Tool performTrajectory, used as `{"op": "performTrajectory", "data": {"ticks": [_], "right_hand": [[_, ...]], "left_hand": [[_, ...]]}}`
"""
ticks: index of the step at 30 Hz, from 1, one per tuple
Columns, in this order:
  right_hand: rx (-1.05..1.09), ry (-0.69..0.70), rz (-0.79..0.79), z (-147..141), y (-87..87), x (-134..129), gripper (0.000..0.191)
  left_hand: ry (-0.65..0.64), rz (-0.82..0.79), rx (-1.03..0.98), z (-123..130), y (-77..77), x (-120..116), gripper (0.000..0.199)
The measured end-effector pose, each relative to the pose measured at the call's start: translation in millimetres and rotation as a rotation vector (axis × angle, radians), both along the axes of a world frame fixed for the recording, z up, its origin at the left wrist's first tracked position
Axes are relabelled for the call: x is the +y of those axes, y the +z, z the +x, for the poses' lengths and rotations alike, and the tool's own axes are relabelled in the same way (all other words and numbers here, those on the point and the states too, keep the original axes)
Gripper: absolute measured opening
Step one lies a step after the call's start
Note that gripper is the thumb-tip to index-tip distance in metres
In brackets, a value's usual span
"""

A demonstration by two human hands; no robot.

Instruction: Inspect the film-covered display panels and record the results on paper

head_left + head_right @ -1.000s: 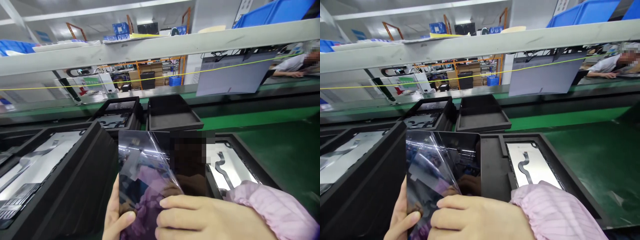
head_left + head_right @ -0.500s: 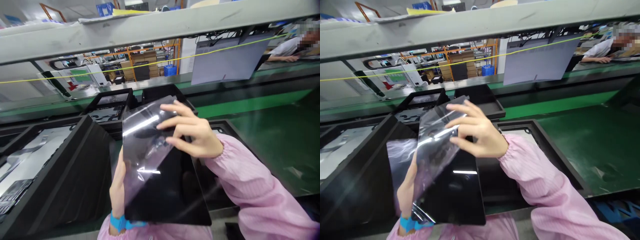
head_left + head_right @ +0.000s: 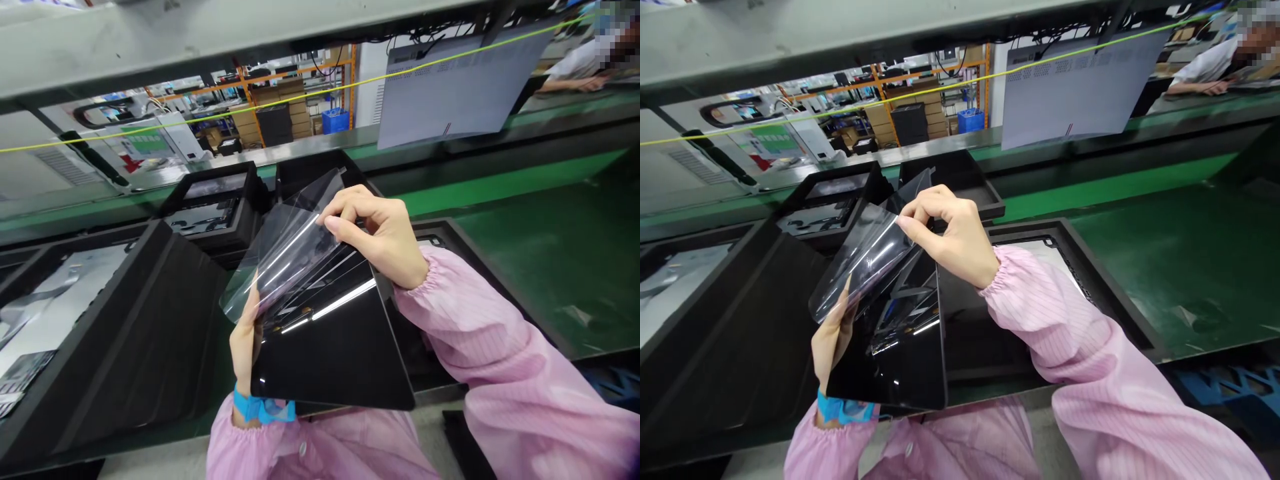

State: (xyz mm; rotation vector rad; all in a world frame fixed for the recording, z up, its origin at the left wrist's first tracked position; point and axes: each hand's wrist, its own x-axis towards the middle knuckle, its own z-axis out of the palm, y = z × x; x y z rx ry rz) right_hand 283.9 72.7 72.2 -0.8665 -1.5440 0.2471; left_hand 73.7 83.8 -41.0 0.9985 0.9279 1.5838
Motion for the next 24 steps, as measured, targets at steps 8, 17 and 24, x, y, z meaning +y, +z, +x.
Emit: {"op": "performTrajectory", "data": {"ticks": [8,17,24], "right_hand": [[-0.009,-0.010,0.014,0.1,0.4,-0.5,0.029],[0.283,0.084,-0.062,13.3,-1.7,16.7,0.027],[0.332,0.034,-0.060,8.1,3.2,15.3,0.024]], "left_hand": [[-0.032,-0.047,-0.060,6.6,11.2,-1.3,0.023],[-0.197,-0.159,-0.036,24.9,65.9,-32.4,0.044],[-0.324,-0.022,-0.160,24.6,68.5,-30.9,0.041]]}}
